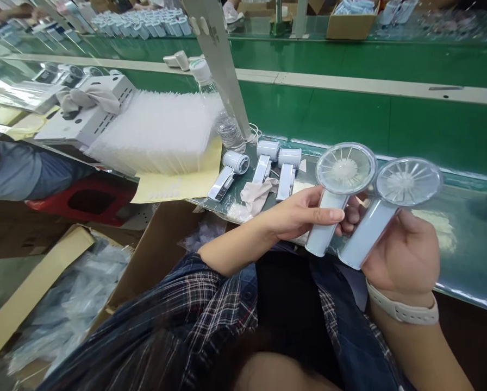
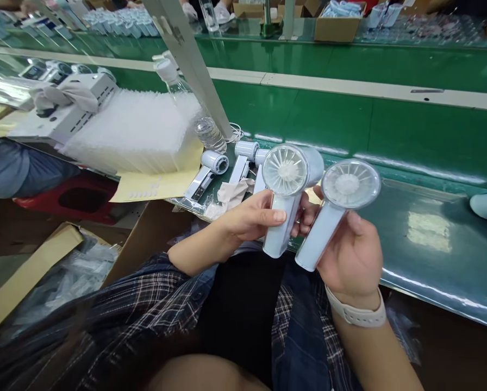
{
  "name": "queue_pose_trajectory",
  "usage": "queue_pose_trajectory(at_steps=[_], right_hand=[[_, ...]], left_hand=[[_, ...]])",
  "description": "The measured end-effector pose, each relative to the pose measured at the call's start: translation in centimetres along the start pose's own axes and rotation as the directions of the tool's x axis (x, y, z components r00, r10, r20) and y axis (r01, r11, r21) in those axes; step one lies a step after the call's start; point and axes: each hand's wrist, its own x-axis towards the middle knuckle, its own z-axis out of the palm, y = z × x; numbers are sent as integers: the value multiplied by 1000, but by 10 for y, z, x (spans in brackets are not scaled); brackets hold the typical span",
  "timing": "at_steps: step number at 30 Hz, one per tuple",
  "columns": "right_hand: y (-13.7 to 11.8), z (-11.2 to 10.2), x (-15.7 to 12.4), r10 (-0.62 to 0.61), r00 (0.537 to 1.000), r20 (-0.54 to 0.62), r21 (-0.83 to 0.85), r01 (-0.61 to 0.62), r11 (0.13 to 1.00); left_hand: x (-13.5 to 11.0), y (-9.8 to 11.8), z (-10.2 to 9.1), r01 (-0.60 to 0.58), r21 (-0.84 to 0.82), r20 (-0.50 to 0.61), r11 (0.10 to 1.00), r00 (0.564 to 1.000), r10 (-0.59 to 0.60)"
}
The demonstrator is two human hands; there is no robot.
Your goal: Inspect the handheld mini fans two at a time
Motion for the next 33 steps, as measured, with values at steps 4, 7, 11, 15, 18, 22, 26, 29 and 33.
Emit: queue_pose_trajectory(at_steps=[4, 7, 11, 15, 18, 22, 26, 29, 33], right_hand=[[3, -3, 3, -56, 998, 25, -62, 58, 996], [1, -7, 0, -78, 997, 17, -48, 79, 996], [-2, -12, -3, -116, 992, -42, 8, 117, 993], [-1, -18, -4, -153, 982, -114, 23, 156, 987], [6, -20, -2, -225, 955, -192, 24, 234, 972], [17, -20, 1, -234, 933, -273, 17, 248, 969], [22, -22, 5, -201, 937, -287, -47, 196, 980], [23, -23, 7, -185, 938, -294, -68, 172, 983], [23, -24, 7, -186, 935, -300, -82, 170, 982]], left_hand=[[3, -1, -1, -10, -6, -95, 1000, 995, 9], [4, -3, -8, -24, -25, -114, 999, 993, 21], [2, -5, -13, -27, 34, -105, 999, 994, 31], [0, -4, -12, -48, 101, -129, 994, 990, 61], [-1, -4, -13, -42, 134, -166, 990, 984, 64], [0, -7, -17, -12, 186, -200, 982, 978, 50], [-1, -8, -20, -9, 207, -230, 978, 972, 58], [-2, -7, -21, -17, 215, -231, 977, 971, 67], [-4, -4, -21, -21, 238, -220, 971, 972, 76]])
